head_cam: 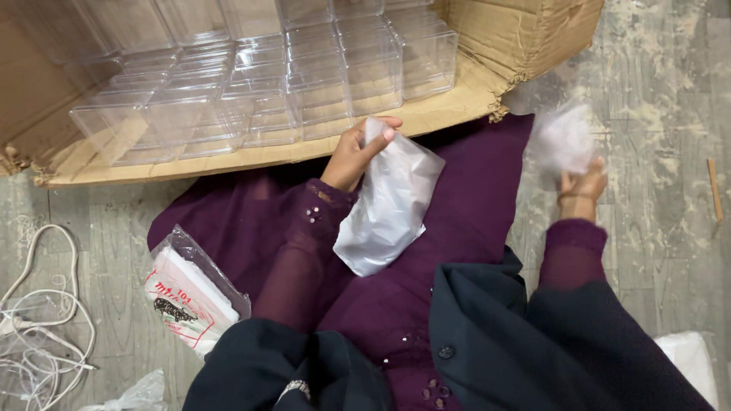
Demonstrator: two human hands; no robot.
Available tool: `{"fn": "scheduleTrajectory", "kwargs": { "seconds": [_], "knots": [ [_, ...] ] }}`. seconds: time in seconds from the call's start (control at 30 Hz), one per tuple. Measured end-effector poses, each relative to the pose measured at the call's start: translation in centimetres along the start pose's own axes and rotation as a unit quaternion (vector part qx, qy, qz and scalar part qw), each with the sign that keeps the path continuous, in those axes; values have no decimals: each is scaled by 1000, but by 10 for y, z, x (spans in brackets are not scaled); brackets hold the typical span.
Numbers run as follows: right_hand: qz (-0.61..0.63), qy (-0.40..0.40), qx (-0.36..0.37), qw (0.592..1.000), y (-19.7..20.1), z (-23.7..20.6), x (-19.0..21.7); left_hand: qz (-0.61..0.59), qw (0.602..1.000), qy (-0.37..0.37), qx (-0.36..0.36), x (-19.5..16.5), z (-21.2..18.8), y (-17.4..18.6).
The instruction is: The person sits on the floor in front of an open cardboard box filled with clear plastic boxes. They pull plastic bags and wrapping off each plastic box by hand and stack the unwrapped boxes back inside the cardboard box.
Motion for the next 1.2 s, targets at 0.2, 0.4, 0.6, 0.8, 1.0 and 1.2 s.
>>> {"fn": "scheduleTrajectory", "kwargs": {
  "seconds": [0.2, 0.4, 0.6, 0.8, 1.0, 1.2],
  "knots": [
    [-79, 143, 189, 968, -138, -52, 48, 17, 1000, 18, -11, 4, -1, 1],
    [-159, 123, 522, 829, -248, -241, -28, 3, 999, -33, -14, 2, 3, 5],
    [-258, 112, 484, 829, -270, -283, -52, -41, 997, -28, -57, -3, -7, 24],
    [-200, 159, 481, 839, -282, -298, -43, -91, 995, -2, -30, 5, -10, 25],
    [-22, -140, 507, 850, -294, -300, -80, -217, 976, -16, 10, 0, -19, 45],
    [192, -199, 564, 778, -338, -319, -51, -176, 981, -75, -32, -31, -27, 115]
  ]
}}
Point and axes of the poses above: each hand's wrist, its own z-axis towards the middle knuckle, its own y-axis out of the back of the hand, x = y × z, the point moved 9 cm from there along z, towards the middle knuckle, and after that the axes turned 4 degrees about z, right-handed, at the moved point
